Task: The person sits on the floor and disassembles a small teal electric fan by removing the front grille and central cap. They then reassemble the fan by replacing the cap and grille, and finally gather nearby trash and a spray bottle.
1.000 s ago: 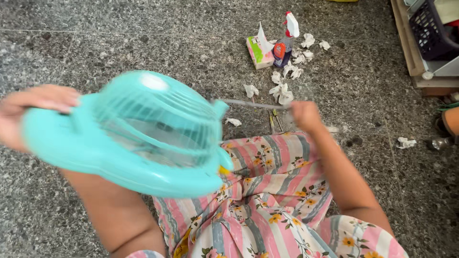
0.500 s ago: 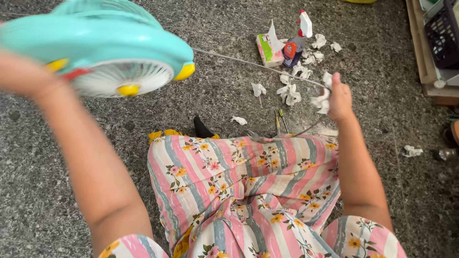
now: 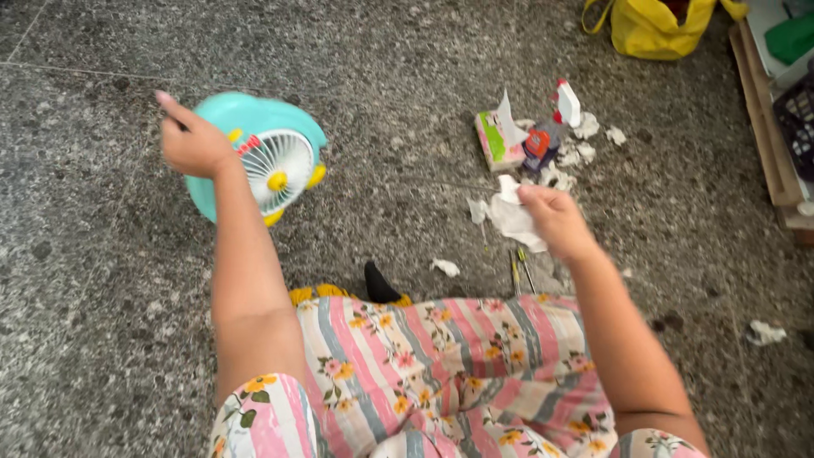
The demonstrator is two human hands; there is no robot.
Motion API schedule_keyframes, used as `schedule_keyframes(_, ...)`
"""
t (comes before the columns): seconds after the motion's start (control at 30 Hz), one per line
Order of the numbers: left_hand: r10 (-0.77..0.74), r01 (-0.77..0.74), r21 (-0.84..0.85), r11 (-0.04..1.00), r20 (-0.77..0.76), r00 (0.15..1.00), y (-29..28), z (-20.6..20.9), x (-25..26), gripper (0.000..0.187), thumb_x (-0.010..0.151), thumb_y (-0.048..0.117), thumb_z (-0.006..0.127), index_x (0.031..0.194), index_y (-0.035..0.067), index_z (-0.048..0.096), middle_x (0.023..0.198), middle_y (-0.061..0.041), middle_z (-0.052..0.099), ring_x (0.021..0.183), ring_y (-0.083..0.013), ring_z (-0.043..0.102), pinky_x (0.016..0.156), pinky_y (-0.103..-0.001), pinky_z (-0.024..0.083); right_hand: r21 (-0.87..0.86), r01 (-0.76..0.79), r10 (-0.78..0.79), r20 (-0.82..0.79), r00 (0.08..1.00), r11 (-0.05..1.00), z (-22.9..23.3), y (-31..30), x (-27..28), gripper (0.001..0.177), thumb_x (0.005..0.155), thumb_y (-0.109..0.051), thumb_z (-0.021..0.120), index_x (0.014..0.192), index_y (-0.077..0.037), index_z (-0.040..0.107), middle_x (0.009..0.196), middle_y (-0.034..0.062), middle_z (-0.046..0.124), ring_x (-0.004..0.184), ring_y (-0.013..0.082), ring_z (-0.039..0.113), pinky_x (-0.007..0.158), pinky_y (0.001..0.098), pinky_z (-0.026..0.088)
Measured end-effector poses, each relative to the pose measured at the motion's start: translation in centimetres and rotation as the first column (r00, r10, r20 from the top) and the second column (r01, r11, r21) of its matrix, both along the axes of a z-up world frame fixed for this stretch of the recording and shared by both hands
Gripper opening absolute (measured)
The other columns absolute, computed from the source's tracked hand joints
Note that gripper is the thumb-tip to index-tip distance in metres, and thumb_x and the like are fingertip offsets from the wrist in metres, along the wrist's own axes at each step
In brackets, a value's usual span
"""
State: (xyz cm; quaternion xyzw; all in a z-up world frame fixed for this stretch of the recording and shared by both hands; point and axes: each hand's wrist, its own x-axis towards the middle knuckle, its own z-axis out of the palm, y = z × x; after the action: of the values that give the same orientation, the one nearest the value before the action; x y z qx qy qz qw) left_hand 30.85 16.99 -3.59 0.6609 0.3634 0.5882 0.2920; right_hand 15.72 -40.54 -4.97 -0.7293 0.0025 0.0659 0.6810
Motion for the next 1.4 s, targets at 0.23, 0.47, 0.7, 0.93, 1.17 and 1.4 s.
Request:
schedule_keyframes(0.23,-0.105,0.094,-0.218,0.971,-0.041,0.994,-2.3,-7.5,3.3,0.058,0.092,0.058,0.062,0.067,0.006,0.072,0.062,-0.010,0.071,0.053,-0.0318,0.067,0.052,-0.048,0.050,0.672,0.096,-0.083,-0.052,0.995,0.735,1.1,8.9,8.2,0.029,0.102,-0.028,0.056,0.118,-0.006,0.066,0.099,0.0033,0.073,0.078,0.0119,0.067,0.070,0.0283,0.054)
schedule_keyframes(0.47,-0.237,0.214,-0.256,0.943,-0.063,0.969,-4.8,-8.1,3.2,0.051,0.097,0.053,0.062,0.082,0.005,0.071,0.079,-0.009,0.074,0.072,-0.0290,0.070,0.069,-0.044,0.053,0.925,0.259,-0.145,-0.226,0.963,0.277,-8.2,19.1,17.7,0.026,0.108,-0.033,0.052,0.117,-0.012,0.064,0.091,0.0029,0.065,0.074,0.0151,0.057,0.065,0.0328,0.049)
schedule_keyframes(0.7,-0.512,0.527,0.262,0.808,-0.130,0.849,-10.7,-10.1,-6.4,0.016,0.101,0.023,0.069,0.103,0.007,0.068,0.108,-0.011,0.067,0.109,-0.0334,0.062,0.101,-0.048,0.044,0.745,0.454,-0.189,-0.418,0.889,0.489,-25.1,30.7,8.3,0.030,0.103,-0.021,0.042,0.116,-0.001,0.061,0.105,0.0142,0.071,0.093,0.0296,0.069,0.082,0.0469,0.057)
schedule_keyframes(0.93,-0.816,0.733,-0.417,0.537,-0.478,0.326,-16.7,-18.3,-9.3,0.044,0.095,0.049,0.064,0.102,0.006,0.073,0.101,-0.018,0.072,0.100,-0.0367,0.067,0.089,-0.047,0.051,-0.668,-0.397,0.624,0.131,0.770,0.630,-27.3,27.4,4.5,0.021,0.081,-0.004,0.067,0.100,-0.004,0.076,0.103,0.0221,0.073,0.093,0.0367,0.070,0.085,0.0450,0.055)
schedule_keyframes(1.17,-0.803,0.719,-0.505,0.477,-0.583,0.124,-16.6,-20.4,-8.8,0.056,0.101,0.057,0.051,0.113,0.005,0.069,0.109,-0.021,0.072,0.105,-0.0404,0.066,0.092,-0.049,0.050,-0.511,0.090,0.149,0.408,0.901,0.855,-21.3,15.4,7.4,0.018,0.084,-0.015,0.062,0.088,-0.003,0.074,0.089,0.0190,0.071,0.081,0.0374,0.068,0.077,0.0450,0.054)
schedule_keyframes(1.4,-0.751,0.831,-0.362,0.422,-0.654,0.096,-18.8,-17.1,-9.7,0.042,0.095,0.047,0.065,0.105,0.007,0.074,0.105,-0.018,0.073,0.100,-0.0367,0.068,0.088,-0.047,0.053,-0.915,-0.360,-0.110,-0.383,0.917,0.183,-20.3,-6.1,6.4,0.072,0.082,-0.073,0.067,0.088,-0.002,0.082,0.095,0.0183,0.078,0.094,0.0336,0.076,0.087,0.0438,0.057)
